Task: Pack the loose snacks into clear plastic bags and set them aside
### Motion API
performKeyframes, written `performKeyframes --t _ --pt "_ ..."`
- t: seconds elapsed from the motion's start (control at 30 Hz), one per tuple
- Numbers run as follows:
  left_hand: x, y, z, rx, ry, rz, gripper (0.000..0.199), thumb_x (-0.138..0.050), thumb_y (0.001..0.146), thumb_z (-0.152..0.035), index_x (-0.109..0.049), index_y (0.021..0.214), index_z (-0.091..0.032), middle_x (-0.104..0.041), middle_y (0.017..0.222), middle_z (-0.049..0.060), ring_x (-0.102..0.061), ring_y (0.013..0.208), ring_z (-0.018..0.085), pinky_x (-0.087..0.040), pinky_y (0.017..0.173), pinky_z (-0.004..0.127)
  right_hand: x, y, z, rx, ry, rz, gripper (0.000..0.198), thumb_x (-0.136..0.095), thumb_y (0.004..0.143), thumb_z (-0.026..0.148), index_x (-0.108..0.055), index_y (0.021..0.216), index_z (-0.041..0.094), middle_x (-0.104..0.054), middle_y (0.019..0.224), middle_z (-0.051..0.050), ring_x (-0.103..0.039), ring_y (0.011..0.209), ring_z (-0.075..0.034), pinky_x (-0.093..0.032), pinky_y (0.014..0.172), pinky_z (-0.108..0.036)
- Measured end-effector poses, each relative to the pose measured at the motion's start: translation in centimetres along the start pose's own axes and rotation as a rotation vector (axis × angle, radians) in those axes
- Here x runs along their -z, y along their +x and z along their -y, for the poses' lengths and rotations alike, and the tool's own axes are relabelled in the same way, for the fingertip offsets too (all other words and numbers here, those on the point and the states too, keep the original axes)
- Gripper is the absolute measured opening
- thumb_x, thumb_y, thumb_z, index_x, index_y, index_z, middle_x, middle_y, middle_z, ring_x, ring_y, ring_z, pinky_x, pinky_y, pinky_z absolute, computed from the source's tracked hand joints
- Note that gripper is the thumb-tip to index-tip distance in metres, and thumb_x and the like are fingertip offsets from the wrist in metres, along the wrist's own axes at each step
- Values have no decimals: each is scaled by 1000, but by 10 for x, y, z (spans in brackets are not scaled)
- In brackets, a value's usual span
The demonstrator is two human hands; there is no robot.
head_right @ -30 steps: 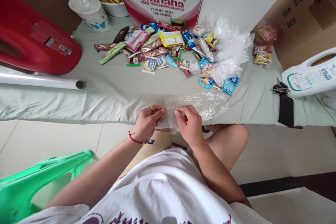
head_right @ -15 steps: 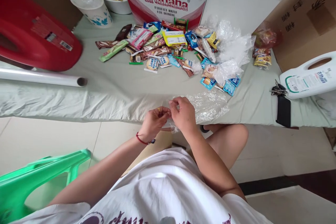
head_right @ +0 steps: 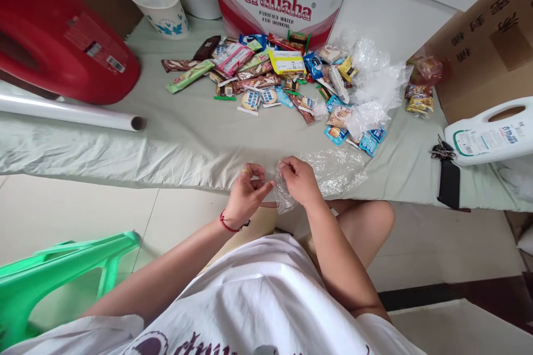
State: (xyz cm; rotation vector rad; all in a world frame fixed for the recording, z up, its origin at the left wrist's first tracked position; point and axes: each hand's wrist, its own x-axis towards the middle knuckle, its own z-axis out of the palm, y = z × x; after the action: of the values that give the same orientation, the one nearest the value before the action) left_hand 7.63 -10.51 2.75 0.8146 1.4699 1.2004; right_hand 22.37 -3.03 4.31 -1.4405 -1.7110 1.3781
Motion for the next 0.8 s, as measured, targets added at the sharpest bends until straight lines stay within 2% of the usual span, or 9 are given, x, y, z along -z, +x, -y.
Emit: performKeyframes --t 0.07,0.1,0.23,0.3,0.5,0.6,0.7,0.8 --pt "2 -2 -3 -57 49 -45 42 -86 69 -28 -62 104 -22 -63 97 0 -44 57 7 -36 57 24 -2 -5 -1 -48 127 1 26 -64 87 47 -65 78 22 -61 68 2 -46 56 -13 -35 53 -26" --pt "2 -2 -5 -81 83 -48 41 -86 69 -27 -65 103 -22 -64 99 1 -45 58 8 -37 58 25 -3 -6 0 -73 189 -4 28 -68 84 49 -66 79 22 -61 68 2 -46 56 -12 -35 52 -26" --pt "2 2 -8 -103 160 -8 10 -76 79 -27 -73 85 -20 -64 77 1 -46 58 12 -37 60 27 -8 -9 7 -185 386 -53 38 -81 70 54 -63 74 21 -52 62 5 -34 49 -8 -25 44 -23" --pt "2 3 -8 -59 148 12 10 -71 82 -30 -73 82 -20 -59 67 0 -46 57 13 -34 58 27 -9 -10 10 -215 431 -64 43 -85 65 56 -62 73 21 -48 60 7 -29 47 -6 -20 42 -23" --pt "6 5 -8 46 -70 76 22 -72 77 -39 -67 80 -18 -55 66 -3 -42 58 10 -31 56 25 -10 -13 11 -241 475 -50 50 -90 61 60 -62 72 20 -47 60 7 -28 49 -6 -17 42 -22" --pt "9 6 -8 86 -194 95 26 -73 75 -41 -63 80 -18 -48 61 -6 -36 55 8 -27 53 24 -10 -15 11 -261 465 -42 53 -88 63 65 -63 73 20 -48 61 6 -29 49 -6 -17 43 -23" --pt "11 7 -8 123 -258 110 28 -75 75 -42 -61 81 -18 -45 58 -7 -34 53 7 -24 51 22 -10 -18 10 -220 381 -10 51 -82 70 68 -68 79 20 -56 67 3 -37 53 -8 -26 47 -23" --pt "11 6 -8 119 -278 126 28 -76 74 -40 -62 81 -17 -46 58 -7 -34 53 7 -25 50 21 -12 -19 9 -118 240 19 40 -83 71 56 -71 85 20 -67 78 0 -55 68 -13 -44 63 -26"
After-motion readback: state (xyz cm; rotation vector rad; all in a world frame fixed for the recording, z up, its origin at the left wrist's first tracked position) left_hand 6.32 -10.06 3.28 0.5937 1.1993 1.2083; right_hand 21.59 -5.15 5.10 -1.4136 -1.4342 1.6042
